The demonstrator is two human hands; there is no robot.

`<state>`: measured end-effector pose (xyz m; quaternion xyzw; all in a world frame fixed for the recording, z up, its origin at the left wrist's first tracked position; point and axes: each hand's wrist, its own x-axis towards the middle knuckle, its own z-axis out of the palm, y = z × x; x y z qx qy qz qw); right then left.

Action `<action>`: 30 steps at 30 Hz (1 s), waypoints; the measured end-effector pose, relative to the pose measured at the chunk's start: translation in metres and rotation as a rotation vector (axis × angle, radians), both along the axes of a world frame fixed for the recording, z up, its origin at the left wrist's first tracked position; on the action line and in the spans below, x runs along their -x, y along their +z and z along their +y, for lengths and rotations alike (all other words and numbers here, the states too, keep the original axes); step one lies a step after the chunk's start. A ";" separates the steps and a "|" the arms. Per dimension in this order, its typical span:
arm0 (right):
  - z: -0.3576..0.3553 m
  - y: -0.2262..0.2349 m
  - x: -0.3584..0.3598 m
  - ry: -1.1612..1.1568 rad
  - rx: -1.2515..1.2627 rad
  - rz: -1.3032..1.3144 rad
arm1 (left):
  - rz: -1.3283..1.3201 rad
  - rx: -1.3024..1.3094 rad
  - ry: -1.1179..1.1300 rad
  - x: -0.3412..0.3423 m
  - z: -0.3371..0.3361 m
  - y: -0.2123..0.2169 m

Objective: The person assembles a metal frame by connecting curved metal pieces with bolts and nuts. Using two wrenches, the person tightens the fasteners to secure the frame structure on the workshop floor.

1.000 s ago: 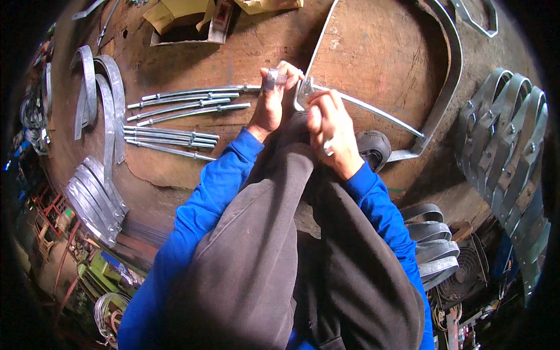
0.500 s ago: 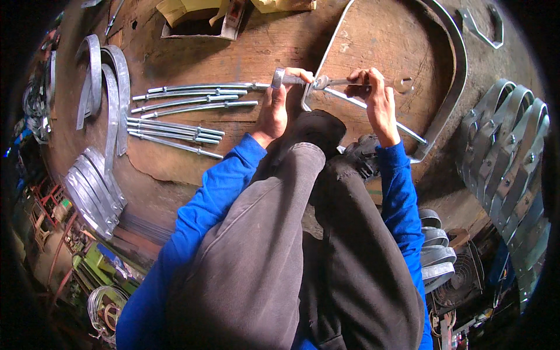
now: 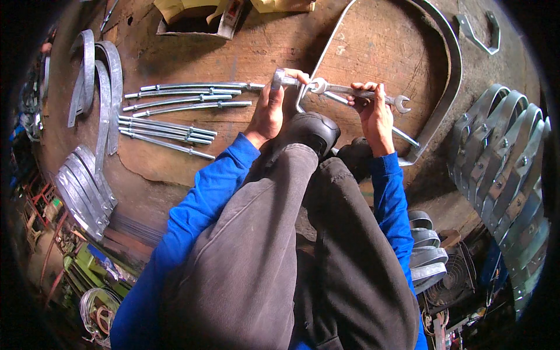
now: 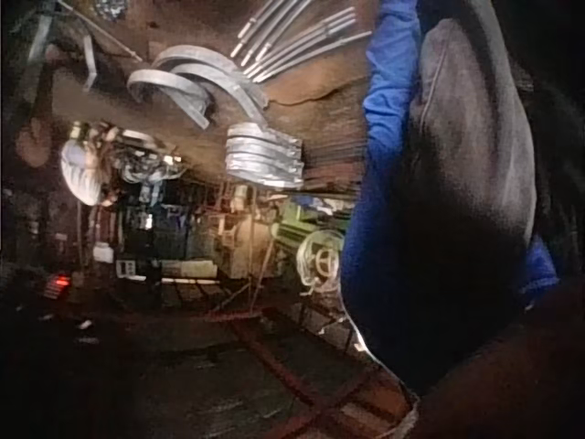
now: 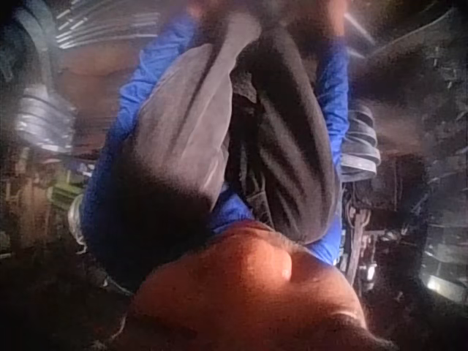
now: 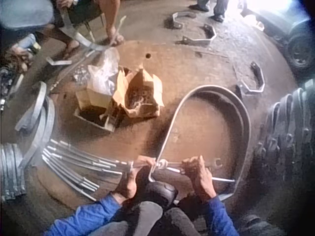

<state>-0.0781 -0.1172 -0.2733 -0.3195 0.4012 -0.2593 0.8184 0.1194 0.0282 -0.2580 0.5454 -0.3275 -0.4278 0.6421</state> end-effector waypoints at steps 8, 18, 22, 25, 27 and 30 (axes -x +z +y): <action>0.012 0.034 -0.015 0.123 0.268 0.124 | 0.026 -0.057 -0.053 -0.004 0.001 0.003; 0.045 0.085 -0.081 0.580 1.213 0.395 | 0.045 -0.078 -0.090 -0.008 0.002 0.007; 0.036 0.075 -0.064 0.646 1.496 0.398 | -0.054 -0.079 -0.147 -0.017 0.003 0.010; 0.035 0.062 -0.046 0.523 1.373 0.489 | -0.280 -0.029 -0.066 -0.013 0.004 0.013; 0.041 0.060 -0.040 0.464 1.210 0.447 | -0.476 -0.049 -0.063 -0.013 0.006 0.024; 0.049 0.064 -0.041 0.406 0.948 0.453 | -0.540 -0.026 -0.024 0.010 0.039 0.007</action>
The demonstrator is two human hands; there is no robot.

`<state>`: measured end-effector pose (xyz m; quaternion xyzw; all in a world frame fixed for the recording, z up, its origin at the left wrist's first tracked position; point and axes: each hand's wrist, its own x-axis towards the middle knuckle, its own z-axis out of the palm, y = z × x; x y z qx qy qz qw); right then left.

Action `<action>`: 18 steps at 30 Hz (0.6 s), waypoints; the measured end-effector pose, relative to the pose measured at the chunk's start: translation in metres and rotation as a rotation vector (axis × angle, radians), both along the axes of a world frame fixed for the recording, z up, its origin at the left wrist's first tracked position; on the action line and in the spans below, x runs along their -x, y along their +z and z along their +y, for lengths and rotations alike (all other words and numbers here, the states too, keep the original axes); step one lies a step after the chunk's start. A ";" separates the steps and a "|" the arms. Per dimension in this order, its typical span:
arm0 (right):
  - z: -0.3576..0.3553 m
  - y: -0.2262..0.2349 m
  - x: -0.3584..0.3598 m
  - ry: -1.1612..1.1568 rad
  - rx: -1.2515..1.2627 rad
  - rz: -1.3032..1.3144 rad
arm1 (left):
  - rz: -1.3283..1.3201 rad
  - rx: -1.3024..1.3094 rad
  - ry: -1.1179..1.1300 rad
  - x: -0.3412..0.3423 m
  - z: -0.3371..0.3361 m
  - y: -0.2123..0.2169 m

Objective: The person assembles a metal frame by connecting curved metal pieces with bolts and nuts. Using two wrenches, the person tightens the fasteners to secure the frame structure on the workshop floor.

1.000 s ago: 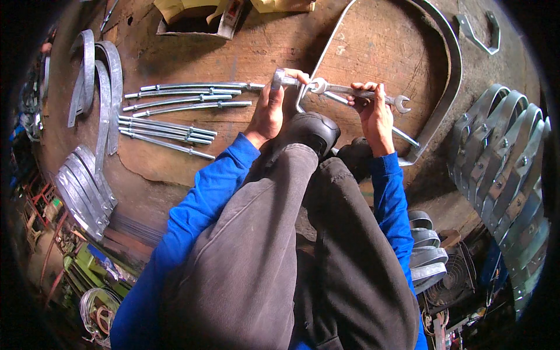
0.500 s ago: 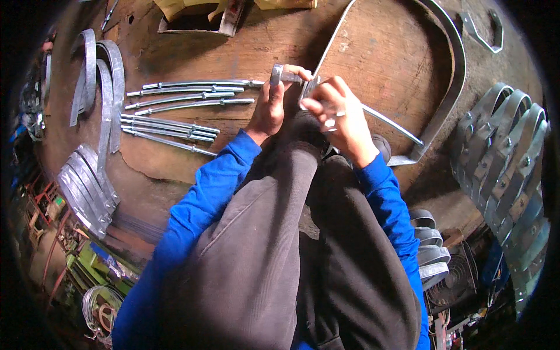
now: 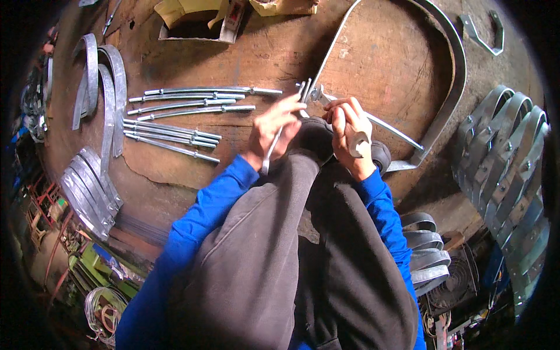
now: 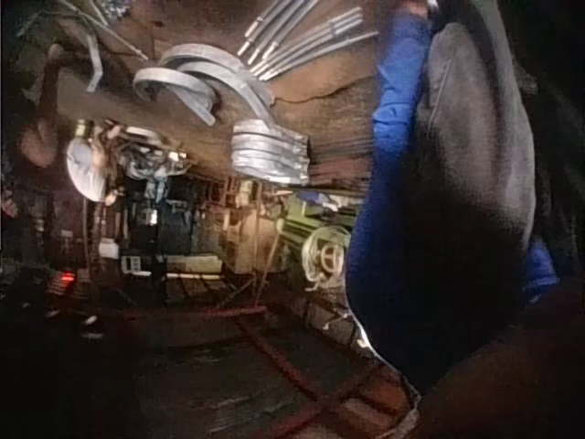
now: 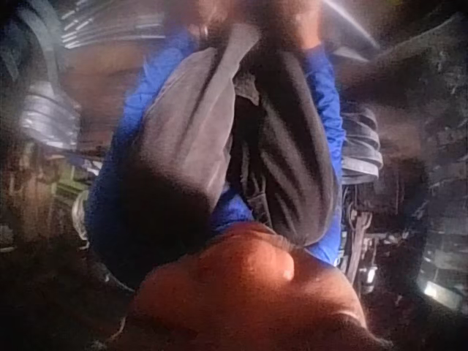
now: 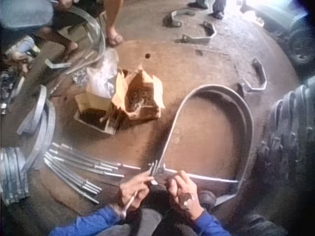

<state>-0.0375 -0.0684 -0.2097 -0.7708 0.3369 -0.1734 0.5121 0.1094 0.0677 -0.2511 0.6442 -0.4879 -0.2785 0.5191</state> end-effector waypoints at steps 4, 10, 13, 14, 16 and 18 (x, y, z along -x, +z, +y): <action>0.005 0.002 -0.004 -0.037 0.032 -0.010 | -0.296 -0.109 -0.037 0.010 0.035 -0.019; 0.009 0.005 -0.003 -0.053 0.035 0.024 | -0.190 -0.122 -0.075 0.008 0.039 -0.024; 0.012 0.003 -0.002 -0.046 0.028 0.024 | -0.219 -0.094 -0.036 0.006 0.038 -0.025; 0.012 0.003 -0.003 -0.038 0.053 0.032 | -0.203 -0.099 -0.026 0.007 0.035 -0.022; 0.011 0.007 -0.003 -0.026 0.084 0.048 | -0.208 -0.057 -0.022 0.008 0.030 -0.021; 0.012 0.011 -0.005 -0.015 0.098 0.053 | -0.220 -0.042 -0.026 0.008 0.023 -0.015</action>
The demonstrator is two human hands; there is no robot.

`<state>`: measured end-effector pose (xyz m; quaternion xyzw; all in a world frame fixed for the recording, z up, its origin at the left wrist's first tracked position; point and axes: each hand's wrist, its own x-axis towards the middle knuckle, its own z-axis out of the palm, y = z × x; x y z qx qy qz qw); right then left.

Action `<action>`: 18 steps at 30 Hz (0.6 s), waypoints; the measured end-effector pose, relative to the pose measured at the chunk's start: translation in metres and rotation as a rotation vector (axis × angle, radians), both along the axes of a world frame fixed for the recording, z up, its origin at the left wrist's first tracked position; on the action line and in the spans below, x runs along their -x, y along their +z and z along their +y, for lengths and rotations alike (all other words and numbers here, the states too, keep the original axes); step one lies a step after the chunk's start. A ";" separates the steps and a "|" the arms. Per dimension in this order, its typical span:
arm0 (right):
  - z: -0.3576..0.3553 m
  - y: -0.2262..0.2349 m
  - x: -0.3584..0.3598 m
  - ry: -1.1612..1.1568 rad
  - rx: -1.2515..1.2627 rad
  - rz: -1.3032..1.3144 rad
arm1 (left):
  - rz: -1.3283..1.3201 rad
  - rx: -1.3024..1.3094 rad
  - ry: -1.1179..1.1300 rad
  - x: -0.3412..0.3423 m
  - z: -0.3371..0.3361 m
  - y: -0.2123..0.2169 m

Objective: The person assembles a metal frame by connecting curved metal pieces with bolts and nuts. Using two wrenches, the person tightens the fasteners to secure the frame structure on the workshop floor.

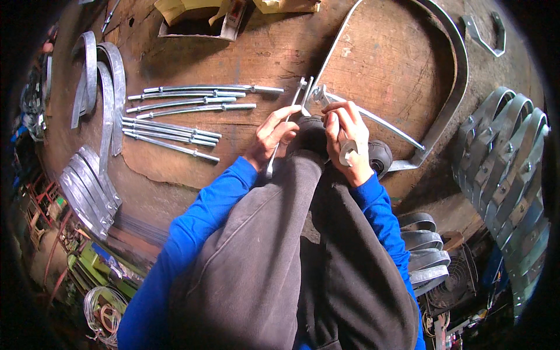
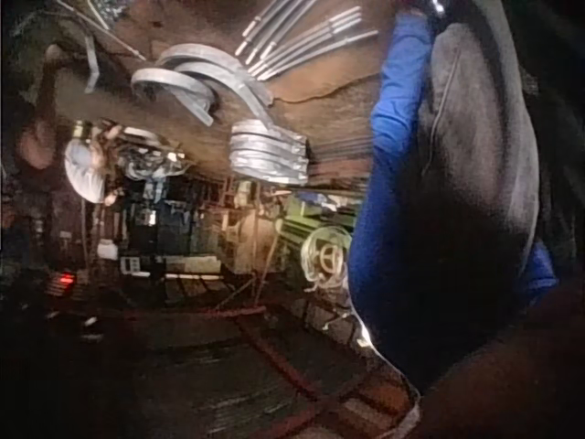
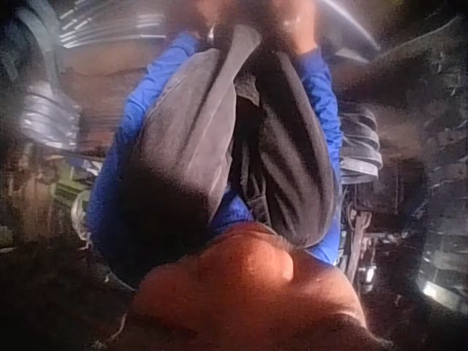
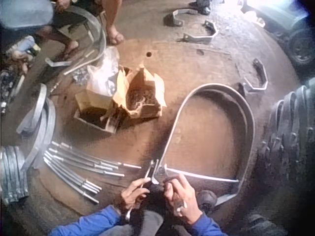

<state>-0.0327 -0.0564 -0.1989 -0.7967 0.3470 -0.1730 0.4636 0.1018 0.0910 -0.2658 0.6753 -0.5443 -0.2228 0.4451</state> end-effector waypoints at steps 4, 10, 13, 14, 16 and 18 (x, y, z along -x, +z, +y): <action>0.004 0.000 -0.004 0.039 0.033 -0.003 | 0.018 -0.016 0.032 -0.003 -0.007 0.007; -0.058 -0.025 -0.008 0.150 0.115 0.071 | -0.023 -0.004 0.014 -0.009 -0.024 0.028; -0.090 -0.032 -0.025 0.021 -0.352 0.022 | -0.043 0.003 0.009 -0.008 -0.025 0.028; -0.098 -0.032 -0.030 0.069 -0.346 0.030 | -0.042 -0.003 0.015 -0.007 -0.025 0.027; -0.104 -0.028 -0.036 0.044 -0.457 0.072 | -0.034 0.000 0.027 -0.005 -0.025 0.026; -0.102 -0.028 -0.031 0.064 -0.434 0.040 | -0.027 0.012 0.045 -0.004 -0.025 0.026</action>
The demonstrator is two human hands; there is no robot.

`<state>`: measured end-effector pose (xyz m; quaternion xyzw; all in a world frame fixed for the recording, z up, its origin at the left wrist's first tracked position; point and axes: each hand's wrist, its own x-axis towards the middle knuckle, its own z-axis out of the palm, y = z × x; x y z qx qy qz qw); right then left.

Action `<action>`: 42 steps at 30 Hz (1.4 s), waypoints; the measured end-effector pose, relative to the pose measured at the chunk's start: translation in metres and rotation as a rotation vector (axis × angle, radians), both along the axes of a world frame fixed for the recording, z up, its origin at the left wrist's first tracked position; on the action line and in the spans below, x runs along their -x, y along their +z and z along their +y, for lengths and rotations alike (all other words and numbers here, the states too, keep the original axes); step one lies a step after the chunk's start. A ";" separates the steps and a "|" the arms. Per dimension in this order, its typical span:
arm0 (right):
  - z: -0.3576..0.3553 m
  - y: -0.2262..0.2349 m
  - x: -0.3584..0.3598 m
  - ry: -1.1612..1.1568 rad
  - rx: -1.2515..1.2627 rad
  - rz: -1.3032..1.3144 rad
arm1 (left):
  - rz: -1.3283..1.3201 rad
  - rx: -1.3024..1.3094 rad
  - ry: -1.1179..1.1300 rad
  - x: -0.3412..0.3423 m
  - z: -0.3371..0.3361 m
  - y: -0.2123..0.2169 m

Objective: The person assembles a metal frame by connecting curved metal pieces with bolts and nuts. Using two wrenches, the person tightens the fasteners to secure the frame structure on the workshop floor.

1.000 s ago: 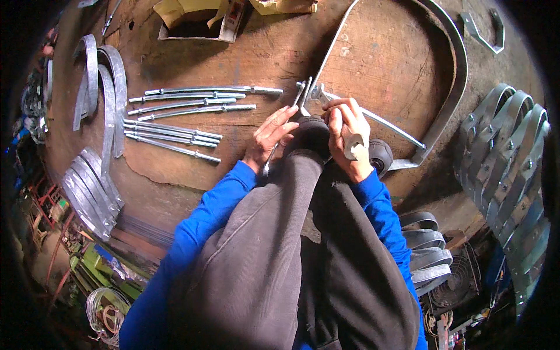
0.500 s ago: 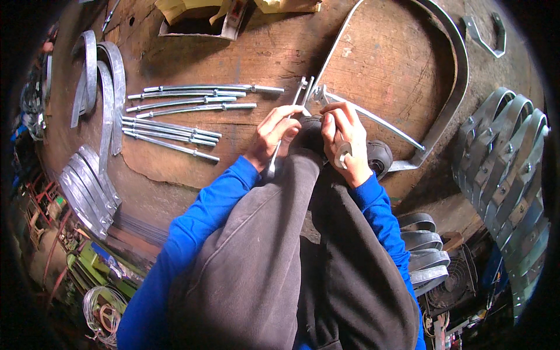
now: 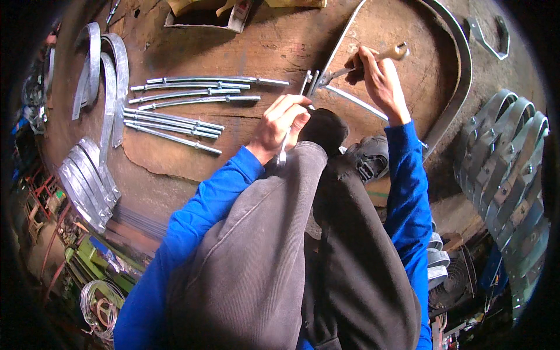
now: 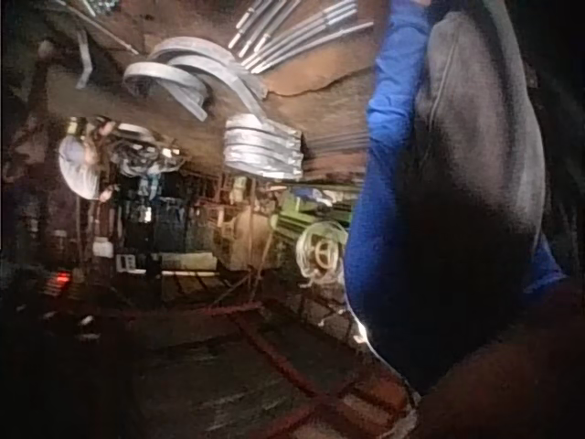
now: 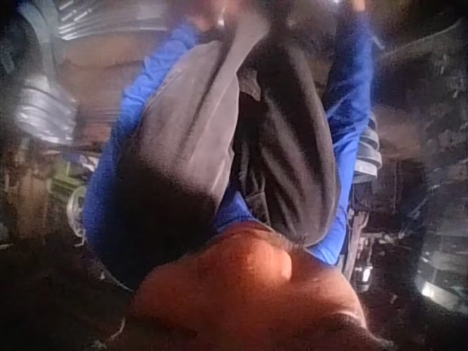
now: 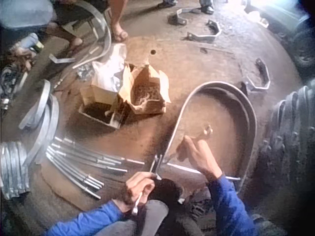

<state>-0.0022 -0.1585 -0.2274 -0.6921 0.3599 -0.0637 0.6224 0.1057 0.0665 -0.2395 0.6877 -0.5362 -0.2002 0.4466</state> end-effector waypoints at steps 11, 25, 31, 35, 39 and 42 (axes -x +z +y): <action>0.084 0.027 -0.009 0.334 0.600 0.025 | 0.208 -0.073 -0.015 -0.007 0.001 -0.007; 0.066 0.001 0.030 0.165 0.447 -0.125 | 0.061 -0.032 0.024 -0.002 -0.008 0.006; 0.076 0.001 0.043 0.020 0.345 -0.239 | 0.081 -0.039 0.039 -0.002 -0.007 0.008; 0.073 0.003 0.047 -0.085 0.194 -0.279 | 0.080 -0.023 0.037 -0.003 -0.008 0.008; 0.065 -0.003 0.047 -0.187 -0.002 -0.287 | 0.073 -0.011 0.044 -0.002 -0.009 0.006; 0.054 -0.014 0.048 -0.200 -0.058 -0.272 | 0.082 -0.015 0.047 -0.002 -0.008 0.006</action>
